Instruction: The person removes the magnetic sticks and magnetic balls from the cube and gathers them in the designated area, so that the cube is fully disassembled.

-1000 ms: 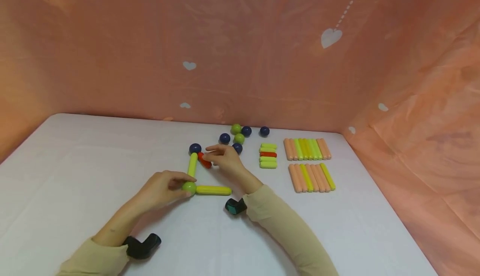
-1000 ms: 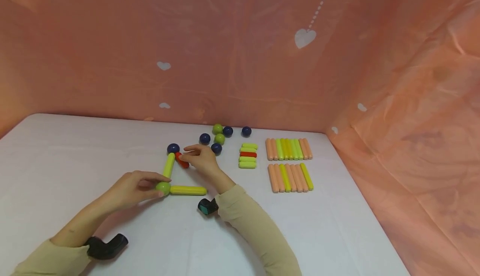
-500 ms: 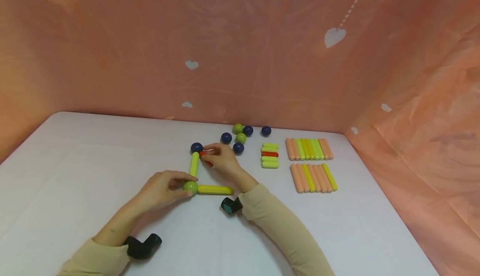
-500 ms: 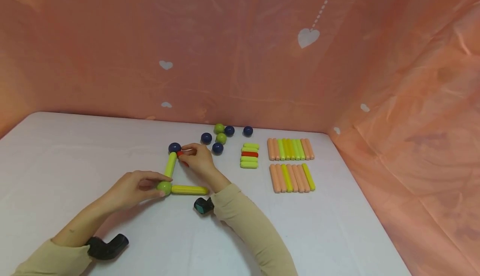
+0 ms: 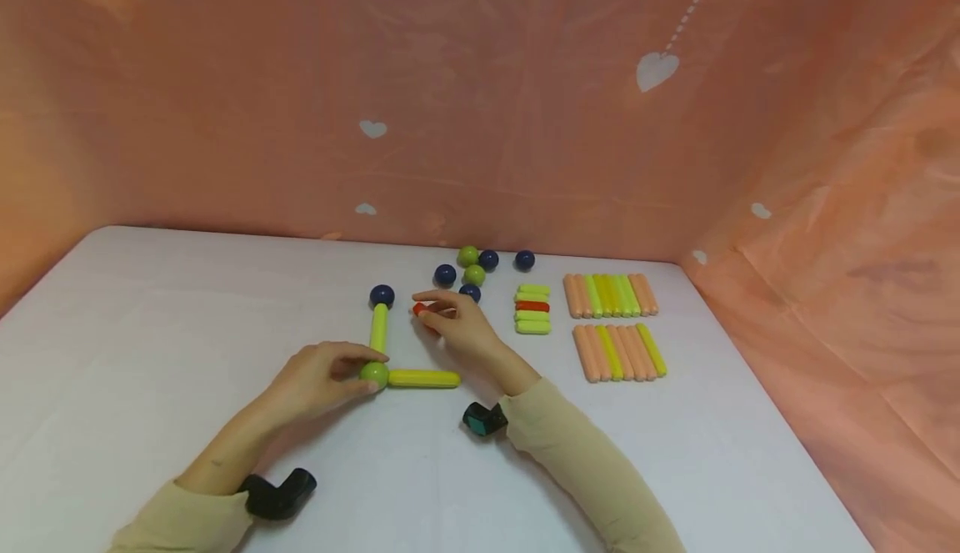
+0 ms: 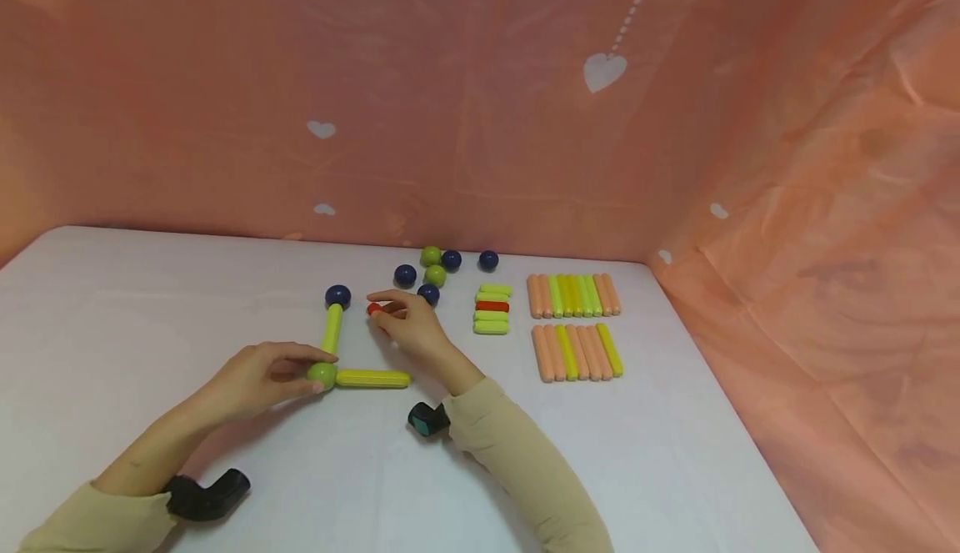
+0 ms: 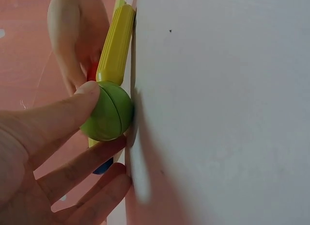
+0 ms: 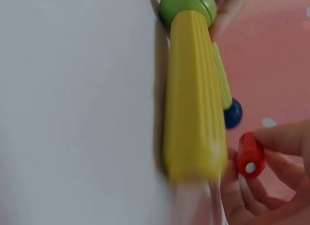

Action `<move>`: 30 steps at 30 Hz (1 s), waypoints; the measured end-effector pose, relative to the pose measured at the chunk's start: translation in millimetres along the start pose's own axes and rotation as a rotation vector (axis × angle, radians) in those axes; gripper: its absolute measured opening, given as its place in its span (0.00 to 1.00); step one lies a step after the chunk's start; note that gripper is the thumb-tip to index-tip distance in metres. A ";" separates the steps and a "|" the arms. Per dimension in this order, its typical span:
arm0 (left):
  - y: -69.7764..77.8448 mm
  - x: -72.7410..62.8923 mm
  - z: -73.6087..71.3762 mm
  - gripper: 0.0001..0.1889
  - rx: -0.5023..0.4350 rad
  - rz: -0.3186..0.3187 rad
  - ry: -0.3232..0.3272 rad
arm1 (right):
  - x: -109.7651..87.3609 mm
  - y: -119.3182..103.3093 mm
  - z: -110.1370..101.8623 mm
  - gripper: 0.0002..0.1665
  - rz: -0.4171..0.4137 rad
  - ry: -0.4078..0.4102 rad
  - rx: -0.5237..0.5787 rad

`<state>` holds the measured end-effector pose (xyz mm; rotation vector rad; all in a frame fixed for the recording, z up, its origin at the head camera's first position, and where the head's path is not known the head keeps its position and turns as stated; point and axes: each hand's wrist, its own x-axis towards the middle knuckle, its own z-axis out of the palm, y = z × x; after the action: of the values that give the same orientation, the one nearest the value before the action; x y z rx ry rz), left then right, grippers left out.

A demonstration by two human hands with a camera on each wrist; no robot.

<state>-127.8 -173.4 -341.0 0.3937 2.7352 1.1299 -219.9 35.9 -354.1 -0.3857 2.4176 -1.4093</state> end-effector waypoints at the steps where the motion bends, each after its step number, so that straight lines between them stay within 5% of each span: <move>1: -0.6 -0.3 -0.4 0.16 0.001 -0.001 0.000 | -3.0 2.1 -3.9 0.19 0.001 0.009 0.002; 9: -4.2 -1.0 -2.1 0.16 -0.013 -0.018 -0.005 | -29.3 20.5 -40.4 0.18 0.043 0.048 0.100; 30: -9.3 -2.9 -1.9 0.16 -0.010 0.012 0.005 | -55.9 60.6 -93.4 0.16 0.057 0.121 -0.190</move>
<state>-127.2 -181.8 -346.2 0.4073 2.7340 1.1479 -210.5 160.2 -356.2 -0.2805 2.6482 -1.2154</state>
